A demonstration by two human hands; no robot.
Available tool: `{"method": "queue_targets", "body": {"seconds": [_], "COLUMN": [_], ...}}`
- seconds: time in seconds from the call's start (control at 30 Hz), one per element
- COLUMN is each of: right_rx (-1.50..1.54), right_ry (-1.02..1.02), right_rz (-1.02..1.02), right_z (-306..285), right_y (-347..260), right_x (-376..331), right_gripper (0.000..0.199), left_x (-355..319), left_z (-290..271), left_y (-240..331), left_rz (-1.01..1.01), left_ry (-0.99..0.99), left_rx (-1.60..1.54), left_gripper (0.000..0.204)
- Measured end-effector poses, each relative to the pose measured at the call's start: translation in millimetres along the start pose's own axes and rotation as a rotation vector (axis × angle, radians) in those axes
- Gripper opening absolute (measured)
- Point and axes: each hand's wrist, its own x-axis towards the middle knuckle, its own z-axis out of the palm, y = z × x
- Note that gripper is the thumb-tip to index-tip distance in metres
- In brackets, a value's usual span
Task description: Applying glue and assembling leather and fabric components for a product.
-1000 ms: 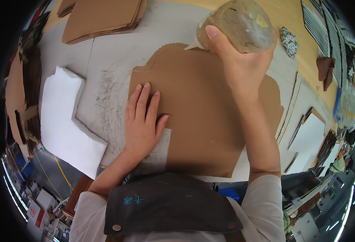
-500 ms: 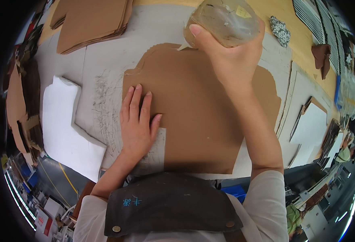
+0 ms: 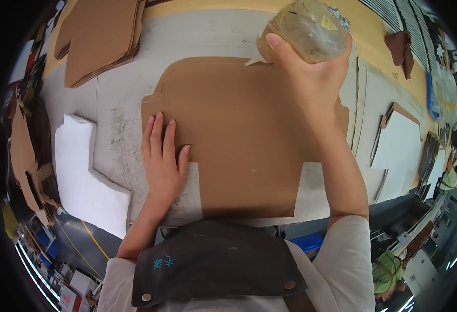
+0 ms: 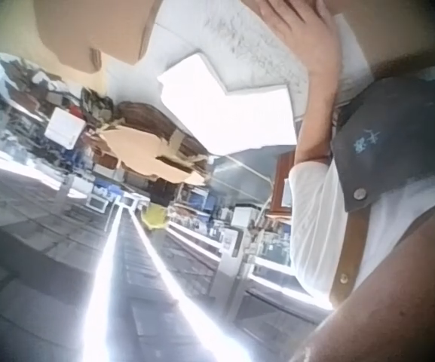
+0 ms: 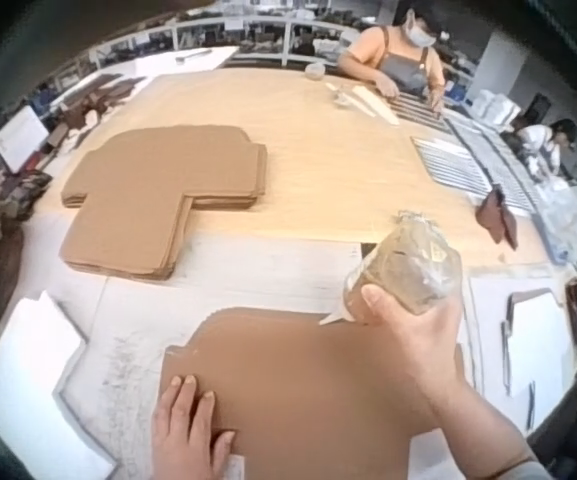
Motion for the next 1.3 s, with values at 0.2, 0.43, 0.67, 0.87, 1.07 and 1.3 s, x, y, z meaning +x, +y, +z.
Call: {"method": "queue_targets", "body": {"seconds": [0.2, 0.43, 0.67, 0.87, 1.07, 1.3], "right_rx": [-0.074, -0.074, -0.042, -0.049, -0.107, -0.048], "right_ry": [0.059, 0.102, 0.154, 0.188, 0.216, 0.249], "right_rz": [-0.061, -0.011, -0.005, 0.011, -0.09, -0.027], "right_z": [-26.3, -58.9, -84.4, -102.9, -121.1, -133.2], "right_y": [21.1, 33.6, 48.3, 50.1, 67.1, 70.8], "right_x": [2.8, 5.7, 6.7, 3.9, 6.8, -2.1], "right_gripper": [0.074, 0.073, 0.073, 0.069, 0.068, 0.068], "left_x": [-1.9, 1.3, 0.9, 2.5, 3.1, 3.4], "left_z": [0.3, -2.6, -3.5, -5.0, -4.5, -4.9], "left_y": [-1.1, 2.1, -0.5, 0.8, 0.9, 0.6], "left_rz": [0.012, -0.004, 0.027, 0.033, 0.037, 0.037], "left_ry": [-0.001, -0.011, -0.008, -0.014, -0.016, -0.016], "left_rx": [0.023, 0.042, 0.086, 0.086, 0.092, 0.11], "left_gripper": [0.053, 0.05, 0.052, 0.048, 0.047, 0.044]}}
